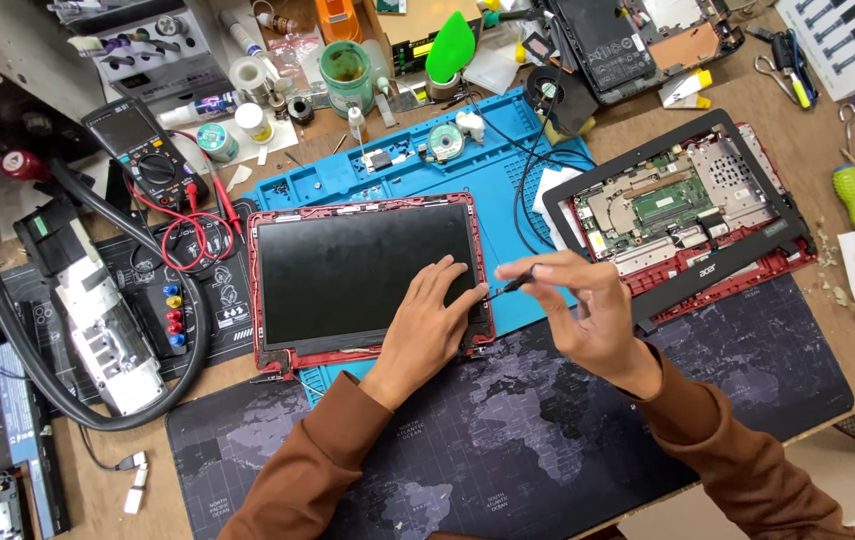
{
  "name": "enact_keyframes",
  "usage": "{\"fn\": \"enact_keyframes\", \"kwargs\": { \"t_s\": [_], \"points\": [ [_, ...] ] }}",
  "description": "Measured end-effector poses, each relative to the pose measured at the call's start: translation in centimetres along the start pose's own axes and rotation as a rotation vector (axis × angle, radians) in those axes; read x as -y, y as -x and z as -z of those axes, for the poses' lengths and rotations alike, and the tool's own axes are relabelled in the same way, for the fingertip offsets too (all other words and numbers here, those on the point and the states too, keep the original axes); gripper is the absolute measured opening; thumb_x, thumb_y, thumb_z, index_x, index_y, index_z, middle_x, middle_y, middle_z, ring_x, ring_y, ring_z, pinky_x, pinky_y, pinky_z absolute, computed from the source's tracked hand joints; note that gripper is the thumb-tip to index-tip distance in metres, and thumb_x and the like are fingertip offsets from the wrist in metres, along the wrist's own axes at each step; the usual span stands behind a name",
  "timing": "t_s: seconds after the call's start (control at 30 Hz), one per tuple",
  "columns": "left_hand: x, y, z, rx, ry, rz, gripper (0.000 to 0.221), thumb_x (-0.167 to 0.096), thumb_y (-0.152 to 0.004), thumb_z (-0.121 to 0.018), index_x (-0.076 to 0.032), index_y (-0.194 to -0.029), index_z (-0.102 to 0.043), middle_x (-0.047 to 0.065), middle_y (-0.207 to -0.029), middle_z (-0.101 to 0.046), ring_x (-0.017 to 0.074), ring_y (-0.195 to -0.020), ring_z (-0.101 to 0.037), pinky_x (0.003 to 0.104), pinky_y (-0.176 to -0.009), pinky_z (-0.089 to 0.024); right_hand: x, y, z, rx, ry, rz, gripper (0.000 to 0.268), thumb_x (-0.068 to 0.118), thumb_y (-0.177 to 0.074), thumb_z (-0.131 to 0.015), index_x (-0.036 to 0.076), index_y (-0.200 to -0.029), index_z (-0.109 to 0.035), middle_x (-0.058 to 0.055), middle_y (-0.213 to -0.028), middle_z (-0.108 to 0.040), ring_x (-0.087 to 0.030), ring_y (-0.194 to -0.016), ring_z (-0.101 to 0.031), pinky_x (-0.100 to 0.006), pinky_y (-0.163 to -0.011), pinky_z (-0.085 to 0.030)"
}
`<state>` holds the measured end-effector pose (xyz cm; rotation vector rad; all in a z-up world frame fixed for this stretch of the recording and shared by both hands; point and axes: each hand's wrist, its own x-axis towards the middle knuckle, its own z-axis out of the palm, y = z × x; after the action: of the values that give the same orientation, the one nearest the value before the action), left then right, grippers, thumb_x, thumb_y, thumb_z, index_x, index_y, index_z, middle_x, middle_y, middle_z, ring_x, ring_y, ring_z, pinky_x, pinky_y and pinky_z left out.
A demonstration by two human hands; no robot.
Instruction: Disassembling a laptop screen assembly by removing screws and prying the bezel to access internal components
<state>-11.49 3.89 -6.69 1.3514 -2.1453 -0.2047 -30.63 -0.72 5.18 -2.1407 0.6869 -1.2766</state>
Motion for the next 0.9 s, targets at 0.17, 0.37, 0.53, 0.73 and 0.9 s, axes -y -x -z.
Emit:
{"fn": "enact_keyframes", "kwargs": {
  "t_s": [0.17, 0.37, 0.53, 0.73, 0.9],
  "points": [
    [0.0, 0.1, 0.0, -0.007, -0.002, -0.008, 0.037, -0.009, -0.093, -0.065, -0.017, -0.129, -0.064, 0.016, -0.131, -0.057, 0.0365, -0.137, -0.050, 0.048, -0.118, -0.035, -1.7, 0.7, -0.1, -0.070, -0.111, 0.059, 0.035, -0.005, -0.088, -0.075, 0.008, -0.111, -0.052, -0.011, -0.100, -0.069, -0.026, -0.089, -0.075, -0.036, -0.075, -0.067],
    [-0.1, -0.1, 0.0, -0.014, -0.006, -0.010, 0.036, -0.009, -0.093, -0.065, -0.017, -0.128, -0.064, 0.016, -0.131, -0.057, 0.0364, -0.137, -0.051, 0.049, -0.118, -0.036, -2.1, 1.2, 0.0, -0.065, -0.124, 0.054, 0.032, -0.006, -0.089, -0.074, 0.006, -0.109, -0.053, -0.010, -0.093, -0.067, -0.025, -0.084, -0.075, -0.039, -0.073, -0.068],
    [0.1, 0.1, -0.1, -0.005, -0.012, -0.007, 0.037, -0.009, -0.093, -0.064, -0.018, -0.129, -0.064, 0.016, -0.132, -0.056, 0.0364, -0.137, -0.050, 0.048, -0.118, -0.035, -0.8, 0.1, -0.1, 0.009, -0.135, 0.027, 0.029, -0.004, -0.095, -0.067, 0.012, -0.114, -0.052, -0.014, -0.111, -0.067, -0.030, -0.100, -0.075, -0.043, -0.081, -0.067],
    [0.0, 0.1, -0.2, -0.003, -0.023, -0.006, 0.036, -0.010, -0.094, -0.064, -0.018, -0.129, -0.064, 0.015, -0.132, -0.056, 0.0360, -0.138, -0.050, 0.048, -0.119, -0.035, -2.6, 1.3, 0.4, -0.055, -0.118, 0.010, 0.037, -0.002, -0.089, -0.077, 0.010, -0.109, -0.049, -0.006, -0.094, -0.063, -0.020, -0.088, -0.073, -0.033, -0.077, -0.066],
    [-0.1, 0.0, 0.1, 0.016, -0.025, -0.002, 0.036, -0.010, -0.094, -0.063, -0.018, -0.129, -0.064, 0.016, -0.132, -0.057, 0.0366, -0.137, -0.050, 0.048, -0.119, -0.035, -1.0, 0.6, 0.3, 0.006, -0.119, -0.012, 0.024, -0.005, -0.098, -0.063, 0.008, -0.113, -0.052, -0.011, -0.100, -0.069, -0.023, -0.088, -0.075, -0.039, -0.078, -0.066]
  ]
}}
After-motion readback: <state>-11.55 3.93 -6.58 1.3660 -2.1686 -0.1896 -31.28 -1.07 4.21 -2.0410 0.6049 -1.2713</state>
